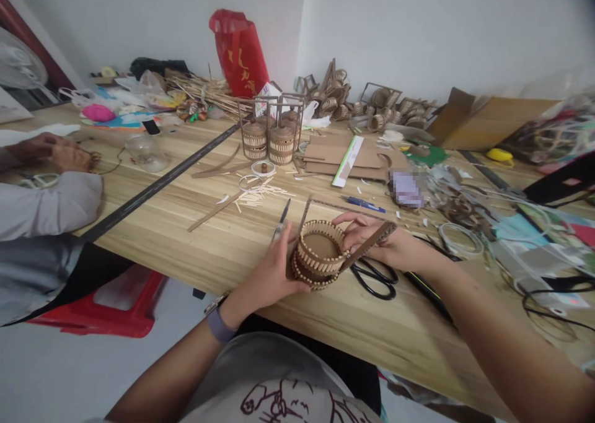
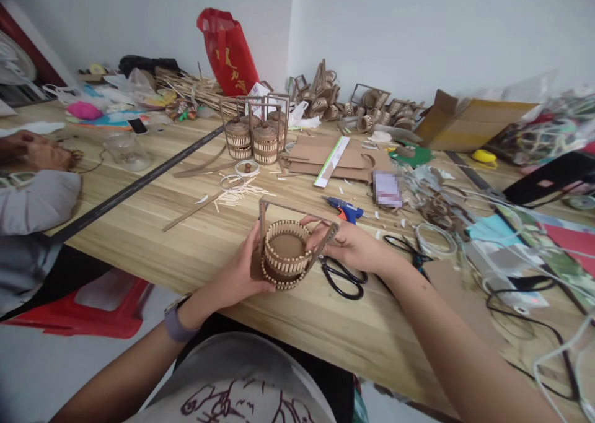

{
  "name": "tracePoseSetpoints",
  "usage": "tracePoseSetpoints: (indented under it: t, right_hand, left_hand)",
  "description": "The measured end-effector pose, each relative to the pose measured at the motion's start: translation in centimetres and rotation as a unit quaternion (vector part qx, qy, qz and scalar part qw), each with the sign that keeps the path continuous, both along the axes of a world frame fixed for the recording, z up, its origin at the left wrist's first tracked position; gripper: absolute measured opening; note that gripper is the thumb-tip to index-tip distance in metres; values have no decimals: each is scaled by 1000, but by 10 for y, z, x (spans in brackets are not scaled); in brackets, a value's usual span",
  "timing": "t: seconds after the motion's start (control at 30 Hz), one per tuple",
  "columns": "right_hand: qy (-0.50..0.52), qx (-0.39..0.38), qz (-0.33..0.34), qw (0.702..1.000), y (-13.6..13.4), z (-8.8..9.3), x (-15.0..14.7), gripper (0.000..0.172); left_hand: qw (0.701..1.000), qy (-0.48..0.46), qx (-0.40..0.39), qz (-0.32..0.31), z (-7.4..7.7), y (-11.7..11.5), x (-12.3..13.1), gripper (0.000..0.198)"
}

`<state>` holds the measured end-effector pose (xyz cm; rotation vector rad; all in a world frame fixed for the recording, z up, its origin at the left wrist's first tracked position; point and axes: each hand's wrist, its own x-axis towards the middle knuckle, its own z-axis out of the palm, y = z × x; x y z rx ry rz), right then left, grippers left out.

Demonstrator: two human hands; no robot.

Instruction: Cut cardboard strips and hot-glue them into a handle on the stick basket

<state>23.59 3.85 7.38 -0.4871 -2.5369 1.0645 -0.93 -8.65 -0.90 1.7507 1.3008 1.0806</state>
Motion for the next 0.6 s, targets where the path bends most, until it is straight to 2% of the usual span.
tracePoseSetpoints:
  t: [0.27, 0.4, 0.6]
  right_hand:
    - [4, -40, 27, 999, 4, 2, -1, 24]
    - [-4, -23, 44, 999, 5, 1, -2, 26]
    - [-36, 22, 43, 998, 3, 9, -5, 31]
  left_hand:
    - [1000, -15, -14, -17, -1, 4, -4, 115]
    - [1000, -5, -8, -11, 1, 6, -6, 109]
    - [999, -30, -18, -33, 0, 8, -7, 103]
